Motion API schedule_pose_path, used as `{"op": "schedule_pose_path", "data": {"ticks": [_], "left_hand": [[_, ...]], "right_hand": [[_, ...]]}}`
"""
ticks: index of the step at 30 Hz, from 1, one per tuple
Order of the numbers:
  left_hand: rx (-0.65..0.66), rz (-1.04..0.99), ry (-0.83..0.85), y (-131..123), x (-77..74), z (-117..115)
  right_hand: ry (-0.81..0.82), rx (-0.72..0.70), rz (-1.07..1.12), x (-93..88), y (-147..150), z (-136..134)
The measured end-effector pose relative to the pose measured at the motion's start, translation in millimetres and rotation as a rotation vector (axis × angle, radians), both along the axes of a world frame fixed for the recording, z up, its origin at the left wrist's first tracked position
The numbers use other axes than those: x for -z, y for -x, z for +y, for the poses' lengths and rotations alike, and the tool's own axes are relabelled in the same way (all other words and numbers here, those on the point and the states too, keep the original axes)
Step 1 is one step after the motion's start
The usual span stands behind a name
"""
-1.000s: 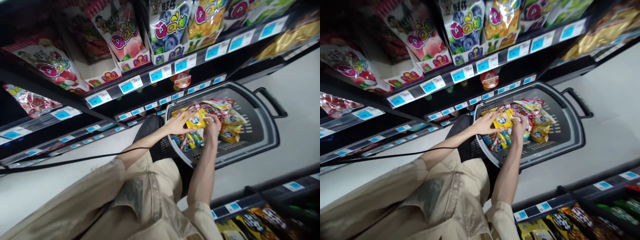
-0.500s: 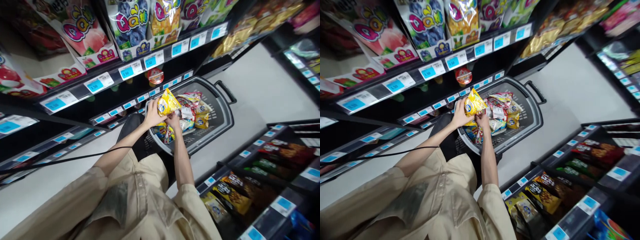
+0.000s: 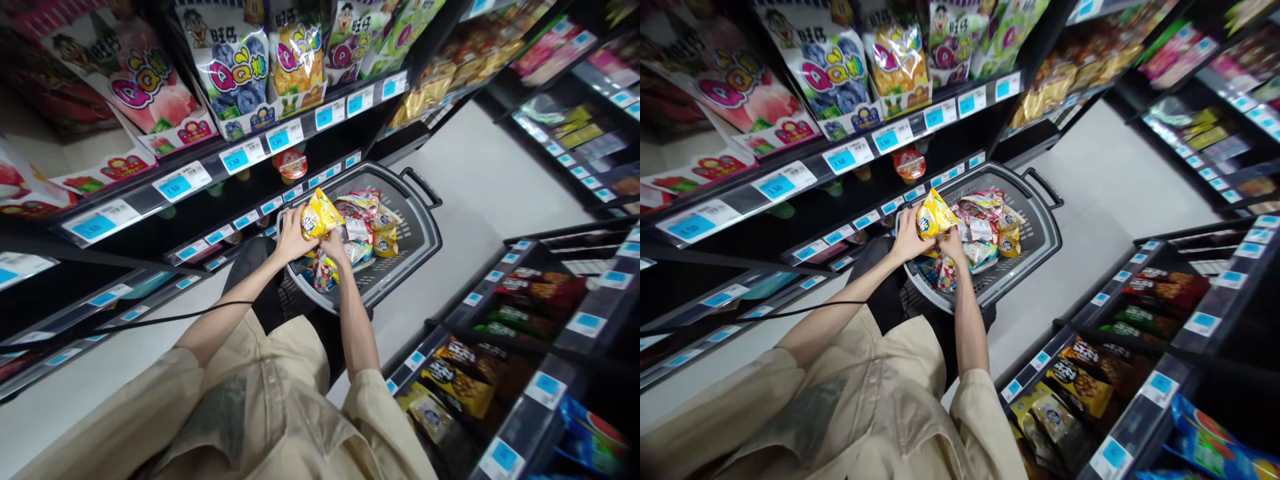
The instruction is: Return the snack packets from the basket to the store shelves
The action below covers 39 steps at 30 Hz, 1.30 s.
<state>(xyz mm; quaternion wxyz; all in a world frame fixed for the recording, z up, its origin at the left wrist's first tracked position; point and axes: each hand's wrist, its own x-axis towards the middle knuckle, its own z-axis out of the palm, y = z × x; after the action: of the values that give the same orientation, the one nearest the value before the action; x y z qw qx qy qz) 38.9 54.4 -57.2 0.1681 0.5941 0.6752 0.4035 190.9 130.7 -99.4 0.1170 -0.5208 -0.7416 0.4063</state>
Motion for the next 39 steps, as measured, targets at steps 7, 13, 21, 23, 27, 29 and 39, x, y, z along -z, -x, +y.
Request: {"op": "schedule_pose_path", "data": {"ticks": [7,13,21,23,27,29,39], "left_hand": [[0.145,0.002,-0.038,6.5,2.5,-0.4],[0.253,0.005,0.002,10.5,2.6,-1.2],[0.245,-0.034,-0.006,12.5,11.8,-0.7],[0.234,-0.039,-0.031,12.7,15.2,-0.3],[0.171,-0.038,-0.082,13.6,20.4,0.1],[0.158,-0.039,-0.108,14.6,22.2,-0.1],[0.250,-0.024,-0.206,19.1,23.6,-0.3]], "right_hand": [[-0.066,0.799,0.686,-14.8,-33.2,21.5],[-0.008,0.740,0.947,-27.2,-33.1,16.7],[0.045,0.564,1.168,-38.6,-25.4,0.8],[0.044,0.438,1.158,-37.8,-25.4,-2.6],[-0.003,0.095,0.996,-34.0,-22.4,-7.2],[-0.043,0.139,0.982,-30.2,-19.0,-6.8],[0.054,0.418,1.005,-19.6,-6.2,-7.0]]}}
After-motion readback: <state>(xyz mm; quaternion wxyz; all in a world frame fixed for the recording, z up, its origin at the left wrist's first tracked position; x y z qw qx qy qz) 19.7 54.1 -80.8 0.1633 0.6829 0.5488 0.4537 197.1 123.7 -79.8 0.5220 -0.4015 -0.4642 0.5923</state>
